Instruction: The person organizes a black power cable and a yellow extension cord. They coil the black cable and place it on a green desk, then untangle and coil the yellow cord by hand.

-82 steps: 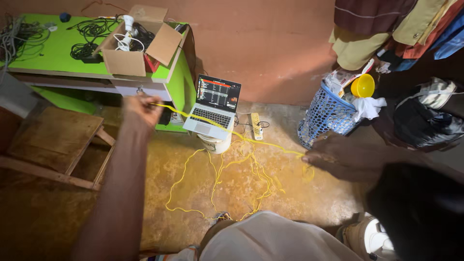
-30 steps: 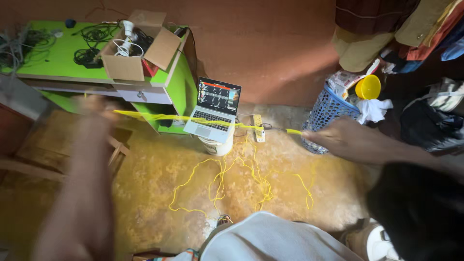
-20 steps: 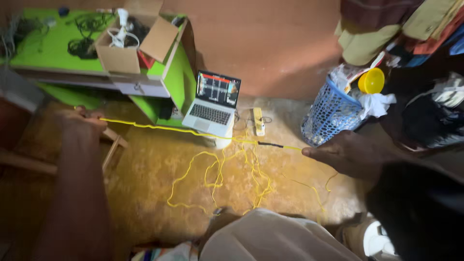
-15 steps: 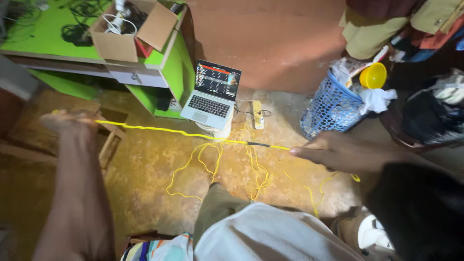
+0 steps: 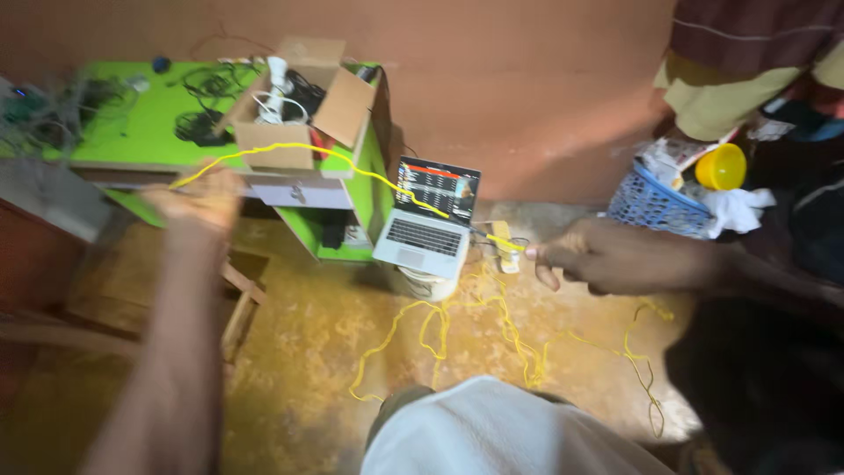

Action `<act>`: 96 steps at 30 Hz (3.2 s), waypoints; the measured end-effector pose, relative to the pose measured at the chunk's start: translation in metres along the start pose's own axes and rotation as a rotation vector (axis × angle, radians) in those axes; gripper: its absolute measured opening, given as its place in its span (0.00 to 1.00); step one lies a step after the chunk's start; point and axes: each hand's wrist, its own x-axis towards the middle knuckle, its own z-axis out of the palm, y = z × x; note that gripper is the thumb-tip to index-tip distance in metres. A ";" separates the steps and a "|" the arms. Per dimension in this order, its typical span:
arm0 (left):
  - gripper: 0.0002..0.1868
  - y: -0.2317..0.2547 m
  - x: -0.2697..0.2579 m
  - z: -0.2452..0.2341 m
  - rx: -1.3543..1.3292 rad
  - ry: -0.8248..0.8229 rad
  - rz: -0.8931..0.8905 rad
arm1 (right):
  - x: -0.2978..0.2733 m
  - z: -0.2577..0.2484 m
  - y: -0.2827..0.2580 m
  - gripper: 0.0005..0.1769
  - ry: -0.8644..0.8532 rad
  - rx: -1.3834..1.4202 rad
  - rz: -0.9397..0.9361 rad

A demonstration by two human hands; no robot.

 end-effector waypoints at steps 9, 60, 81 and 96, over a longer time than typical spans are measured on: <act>0.21 -0.078 -0.132 0.092 0.110 -0.101 -0.248 | 0.064 0.028 -0.027 0.29 0.090 -0.145 -0.101; 0.12 -0.111 -0.287 0.101 -0.168 0.355 0.778 | -0.052 0.071 0.109 0.26 -0.594 0.425 -0.148; 0.13 -0.219 -0.358 0.097 0.107 0.083 -0.102 | -0.028 0.064 0.015 0.26 -0.110 0.430 -0.172; 0.06 0.018 -0.211 -0.017 -0.449 -0.124 0.381 | 0.035 0.115 -0.086 0.20 -0.109 0.068 -0.783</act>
